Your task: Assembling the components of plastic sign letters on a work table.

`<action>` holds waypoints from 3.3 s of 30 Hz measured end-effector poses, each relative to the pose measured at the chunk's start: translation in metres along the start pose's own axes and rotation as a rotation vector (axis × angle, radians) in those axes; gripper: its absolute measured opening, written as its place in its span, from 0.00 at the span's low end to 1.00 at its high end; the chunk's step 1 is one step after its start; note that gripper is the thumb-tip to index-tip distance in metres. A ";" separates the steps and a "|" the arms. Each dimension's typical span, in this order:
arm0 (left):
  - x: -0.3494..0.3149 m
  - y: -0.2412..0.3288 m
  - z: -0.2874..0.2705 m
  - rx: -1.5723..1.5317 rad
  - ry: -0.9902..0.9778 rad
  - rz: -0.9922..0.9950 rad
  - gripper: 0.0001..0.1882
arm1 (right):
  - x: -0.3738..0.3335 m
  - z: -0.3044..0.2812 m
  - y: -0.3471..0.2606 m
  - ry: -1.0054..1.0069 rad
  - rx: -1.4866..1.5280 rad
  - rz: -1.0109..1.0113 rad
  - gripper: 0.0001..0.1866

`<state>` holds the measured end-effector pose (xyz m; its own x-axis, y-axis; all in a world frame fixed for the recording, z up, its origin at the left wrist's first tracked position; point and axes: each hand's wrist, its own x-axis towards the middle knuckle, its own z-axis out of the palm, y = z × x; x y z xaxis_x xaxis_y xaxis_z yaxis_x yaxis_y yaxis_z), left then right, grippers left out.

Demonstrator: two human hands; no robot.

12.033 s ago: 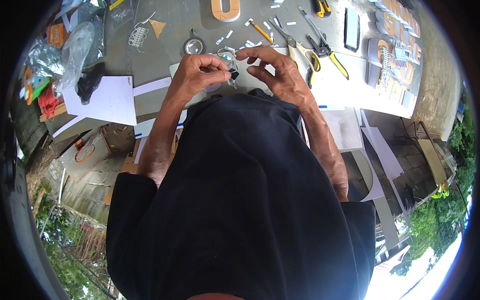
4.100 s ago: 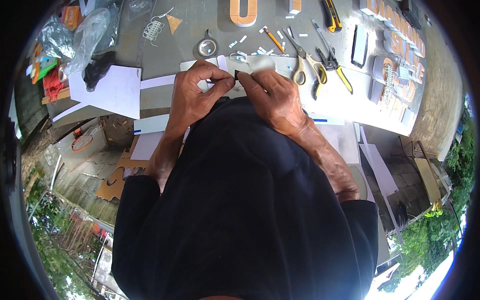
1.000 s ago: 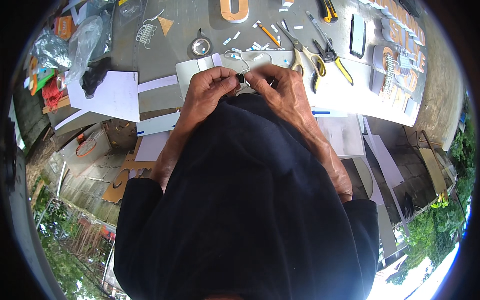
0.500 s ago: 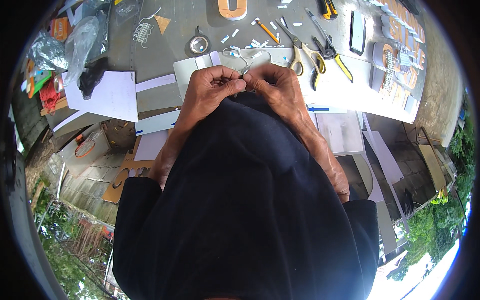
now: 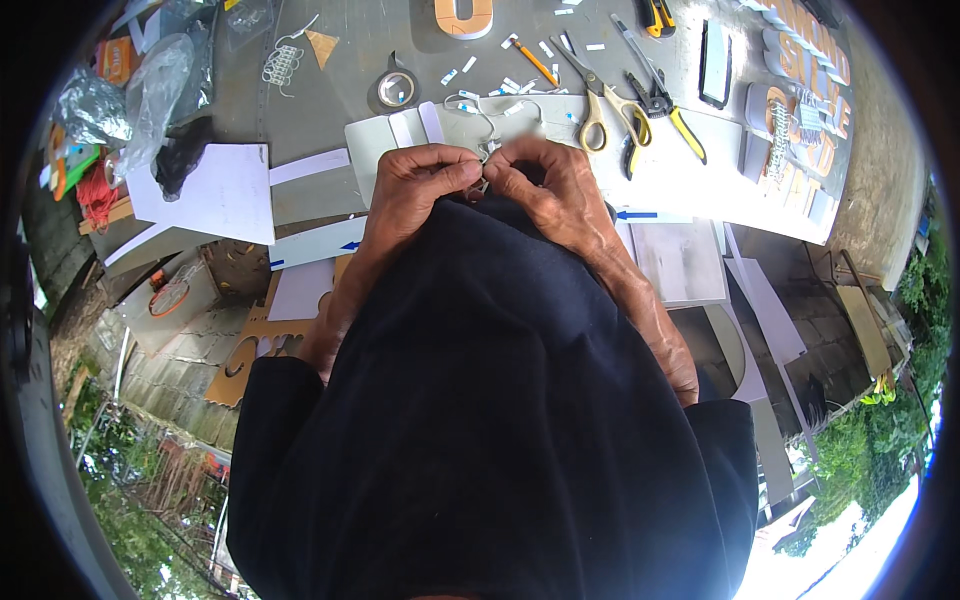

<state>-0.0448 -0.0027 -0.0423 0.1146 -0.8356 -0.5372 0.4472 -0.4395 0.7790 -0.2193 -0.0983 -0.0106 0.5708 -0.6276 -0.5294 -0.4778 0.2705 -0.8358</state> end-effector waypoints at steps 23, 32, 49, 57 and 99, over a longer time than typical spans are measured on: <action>0.004 -0.006 -0.015 -0.157 -0.183 -0.056 0.12 | -0.002 -0.003 0.004 -0.053 0.241 0.067 0.10; 0.002 0.001 -0.017 0.033 -0.130 -0.113 0.11 | -0.004 -0.005 0.007 -0.115 0.217 0.068 0.10; 0.016 0.025 -0.019 0.116 -0.314 -0.139 0.10 | 0.007 -0.025 -0.010 -0.149 -0.493 -0.622 0.18; 0.017 0.020 -0.016 0.105 -0.353 -0.181 0.11 | 0.013 -0.031 0.000 -0.218 -0.340 -0.682 0.15; -0.010 0.016 -0.001 0.268 -0.101 0.067 0.09 | -0.021 -0.007 -0.012 0.047 -0.256 -0.114 0.13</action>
<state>-0.0375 -0.0010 -0.0245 0.0411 -0.8882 -0.4576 0.1899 -0.4427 0.8764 -0.2302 -0.0940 0.0116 0.6023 -0.6779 -0.4216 -0.5687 0.0064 -0.8225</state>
